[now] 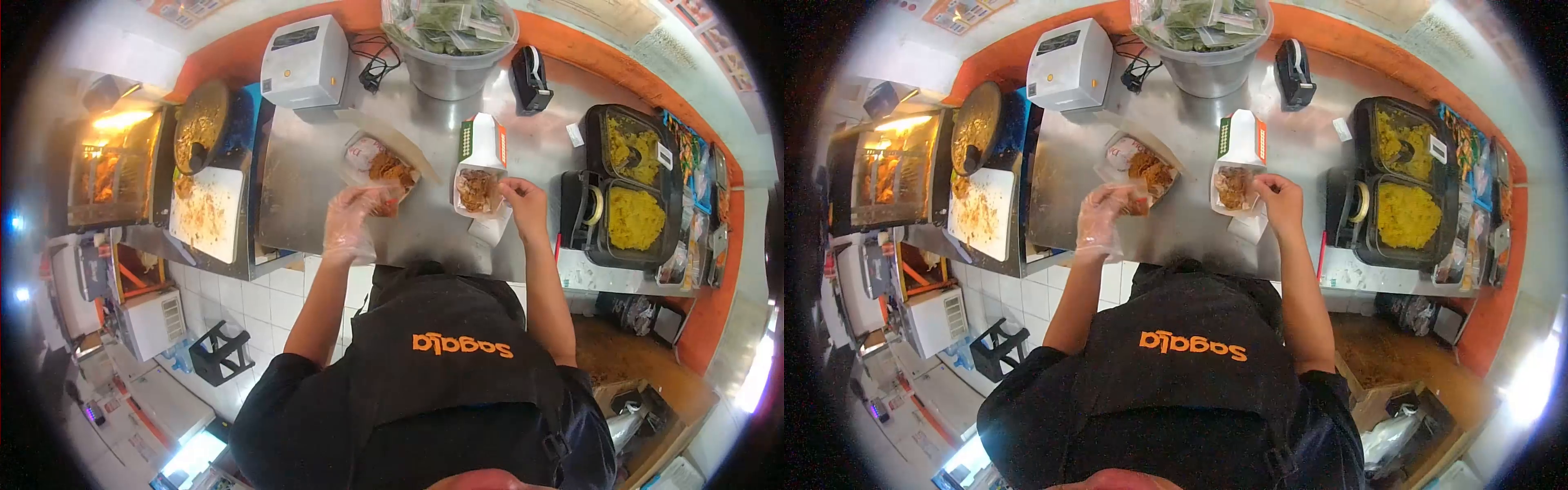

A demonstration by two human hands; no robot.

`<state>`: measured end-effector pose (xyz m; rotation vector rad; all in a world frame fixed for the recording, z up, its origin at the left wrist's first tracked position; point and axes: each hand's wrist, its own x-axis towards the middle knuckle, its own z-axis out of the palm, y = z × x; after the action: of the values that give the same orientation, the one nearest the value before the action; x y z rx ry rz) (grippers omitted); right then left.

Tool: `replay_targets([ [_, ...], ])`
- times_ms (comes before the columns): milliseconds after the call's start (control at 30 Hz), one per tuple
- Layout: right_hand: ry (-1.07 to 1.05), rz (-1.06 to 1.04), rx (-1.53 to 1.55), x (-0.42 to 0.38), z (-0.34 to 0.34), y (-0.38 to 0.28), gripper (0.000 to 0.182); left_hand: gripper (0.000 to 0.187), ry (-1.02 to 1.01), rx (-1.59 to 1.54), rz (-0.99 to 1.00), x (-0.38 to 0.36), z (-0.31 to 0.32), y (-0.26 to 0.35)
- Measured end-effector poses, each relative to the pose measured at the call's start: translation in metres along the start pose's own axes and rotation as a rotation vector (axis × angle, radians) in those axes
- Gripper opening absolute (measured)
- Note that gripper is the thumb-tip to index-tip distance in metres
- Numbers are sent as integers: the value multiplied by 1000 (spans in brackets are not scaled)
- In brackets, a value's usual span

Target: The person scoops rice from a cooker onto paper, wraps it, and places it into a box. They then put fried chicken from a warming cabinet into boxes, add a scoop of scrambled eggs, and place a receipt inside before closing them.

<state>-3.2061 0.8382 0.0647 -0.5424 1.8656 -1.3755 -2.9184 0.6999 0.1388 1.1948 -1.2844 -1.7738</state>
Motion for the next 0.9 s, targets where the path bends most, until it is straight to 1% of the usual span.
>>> replay_targets([
  [67,15,-7,12,4,5,-1,15,17,16,35,16,21,-14,-3],
  [133,20,-19,30,5,11,-11,15,27,22,-104,-46,37,-20,-1],
  [167,1,-33,91,3,15,-25,15,27,19,-111,-44,46,-22,-5],
  [200,-17,-46,154,0,19,-33,15,30,126,68,-35,55,-25,-13],
  [233,-10,-51,151,3,21,-30,15,34,229,248,-22,62,-26,-15],
  [267,16,-52,77,9,21,-25,16,34,218,241,-10,65,-28,-15],
  [300,46,-56,4,17,20,-24,17,38,309,442,70,65,-32,-14],
  [333,65,-72,5,23,21,-32,17,43,401,642,154,65,-36,-12],
  [367,227,-143,-103,28,25,-40,18,43,386,634,170,66,-40,-14],
  [400,387,-207,-211,34,26,-46,20,44,391,715,213,65,-46,-20],
  [433,415,-245,-217,48,25,-51,22,45,399,796,252,65,-50,-22],
  [467,400,-341,-216,56,29,-71,23,45,389,792,256,64,-52,-20],
  [533,357,-535,-239,79,42,-114,25,44,399,1043,370,64,-55,-12],
  [567,328,-632,-263,93,48,-130,27,44,394,1038,373,71,-61,-18],
  [633,291,-732,-448,110,65,-177,30,39,462,1214,518,91,-75,-41],
  [667,321,-791,-486,129,75,-189,33,39,466,1213,521,97,-75,-42],
  [700,350,-848,-522,148,86,-200,35,38,386,1004,319,103,-76,-42],
  [733,351,-849,-520,162,97,-210,35,38,303,791,122,105,-76,-41],
  [767,414,-633,-676,174,107,-219,37,38,303,792,125,106,-77,-40],
  [800,474,-407,-824,184,113,-225,40,36,234,854,109,107,-77,-39],
  [833,477,-404,-823,193,116,-229,40,35,164,915,93,107,-78,-39],
  [867,510,-467,-826,200,118,-231,40,35,161,916,93,110,-82,-43],
  [900,539,-530,-831,205,120,-228,39,32,110,965,106,112,-86,-54],
])
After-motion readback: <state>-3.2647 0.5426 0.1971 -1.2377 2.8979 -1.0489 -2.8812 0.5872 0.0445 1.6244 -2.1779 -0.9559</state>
